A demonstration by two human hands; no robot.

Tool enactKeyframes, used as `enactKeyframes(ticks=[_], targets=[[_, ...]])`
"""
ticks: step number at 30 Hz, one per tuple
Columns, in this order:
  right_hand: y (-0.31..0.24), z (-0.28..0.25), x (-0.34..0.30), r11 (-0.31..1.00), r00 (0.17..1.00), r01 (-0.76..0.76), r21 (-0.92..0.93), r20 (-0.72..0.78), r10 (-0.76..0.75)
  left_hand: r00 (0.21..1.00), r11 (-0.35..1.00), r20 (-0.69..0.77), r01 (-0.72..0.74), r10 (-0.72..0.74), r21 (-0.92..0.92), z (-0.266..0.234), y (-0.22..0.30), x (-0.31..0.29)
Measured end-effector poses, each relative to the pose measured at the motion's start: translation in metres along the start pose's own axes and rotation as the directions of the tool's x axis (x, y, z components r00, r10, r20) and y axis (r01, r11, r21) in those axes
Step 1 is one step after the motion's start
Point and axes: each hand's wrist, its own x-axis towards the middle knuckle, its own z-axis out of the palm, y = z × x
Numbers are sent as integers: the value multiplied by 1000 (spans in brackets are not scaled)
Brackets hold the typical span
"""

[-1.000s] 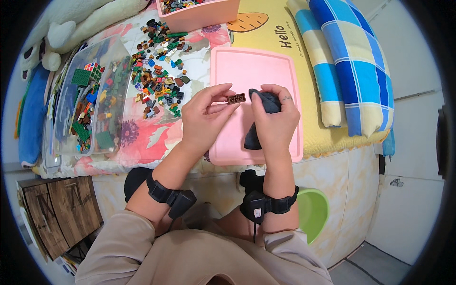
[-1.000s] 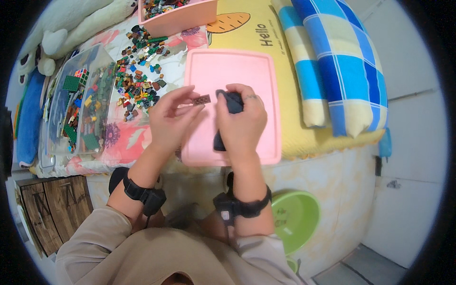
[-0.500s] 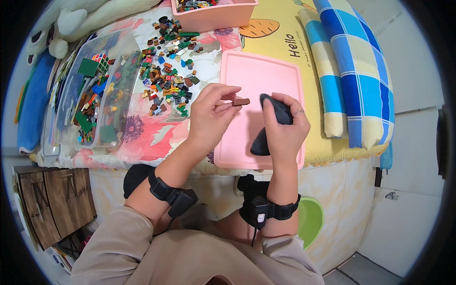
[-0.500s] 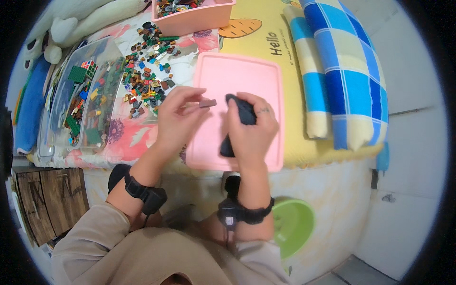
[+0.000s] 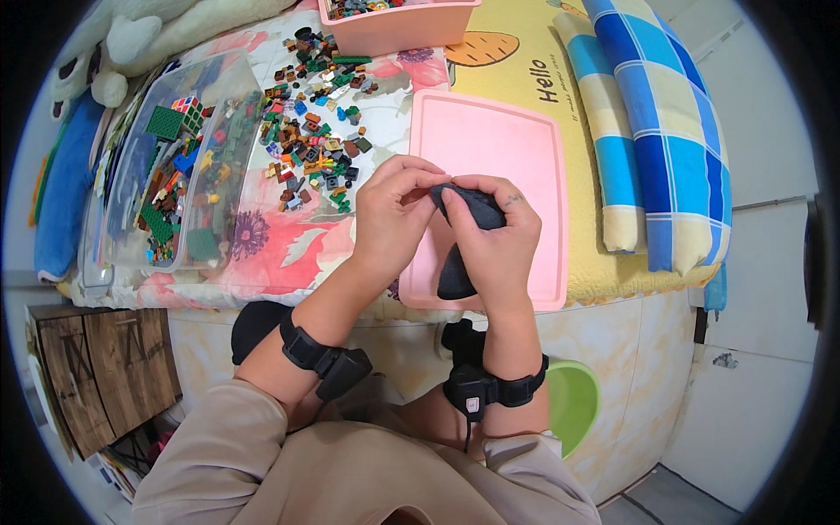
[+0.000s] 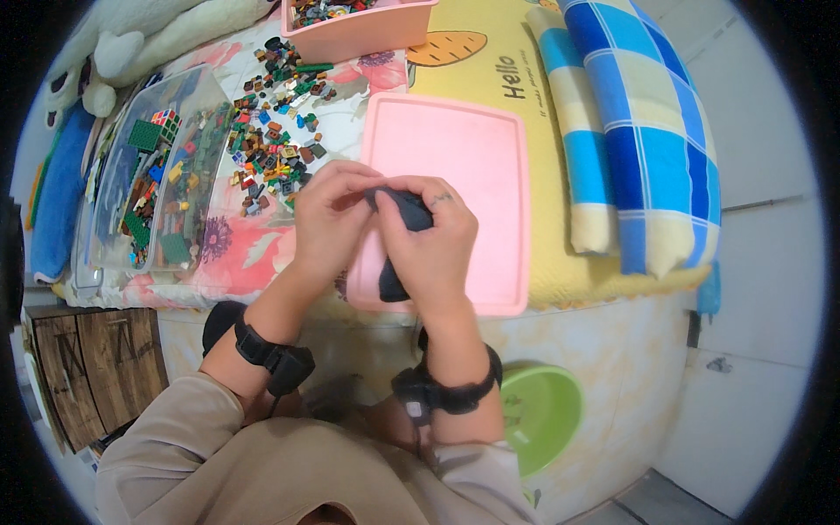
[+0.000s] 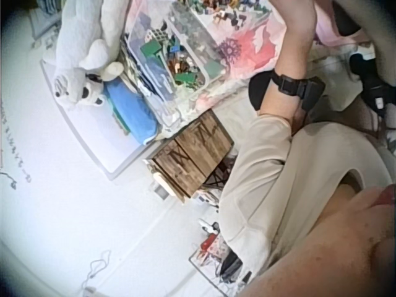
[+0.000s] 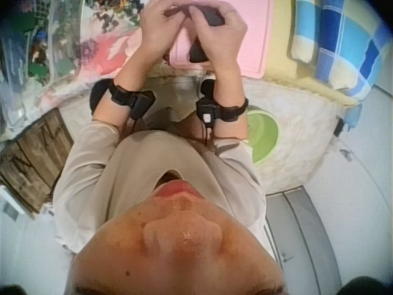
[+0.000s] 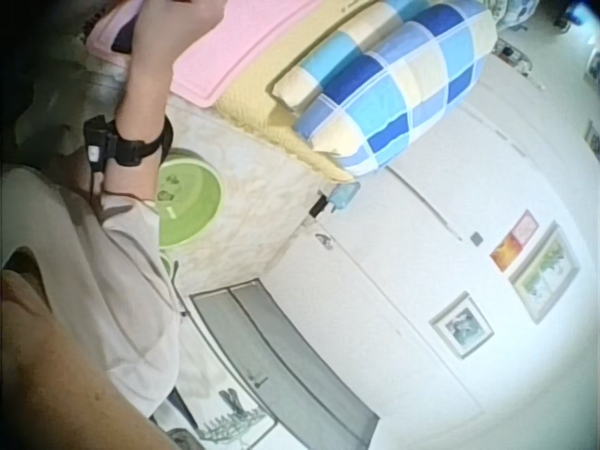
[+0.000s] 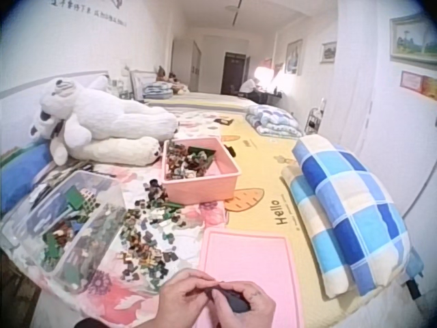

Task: The person assembles small Lego bricks by hand, picking pieces from a scattered pile on a bed and connecting them into small structures. The person repeatedly wipes the assembled pieces with a dark cloth after each connection.

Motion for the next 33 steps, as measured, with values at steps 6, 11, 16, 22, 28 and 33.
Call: enactKeyframes(ticks=[6,11,16,22,28,33], targets=[[6,-8,4,992,986,-110,-62,-131,102,994,979,28,108,-104,-174,-2,2,0],[5,-15,7,984,961,-171,-47,-227,157,971,938,121,231,-206,-259,-3,7,2],[1,-14,1,945,964,-219,242,-98,249,849,703,324,527,-417,-478,-5,6,4],[-4,-11,2,990,981,-123,71,-143,133,791,547,374,607,-484,-576,-6,0,1],[0,-14,1,965,975,-163,205,-115,189,756,445,488,652,-436,-613,-12,-2,6],[11,-14,4,984,962,-172,44,-208,177,812,596,471,578,-345,-558,-16,7,9]])
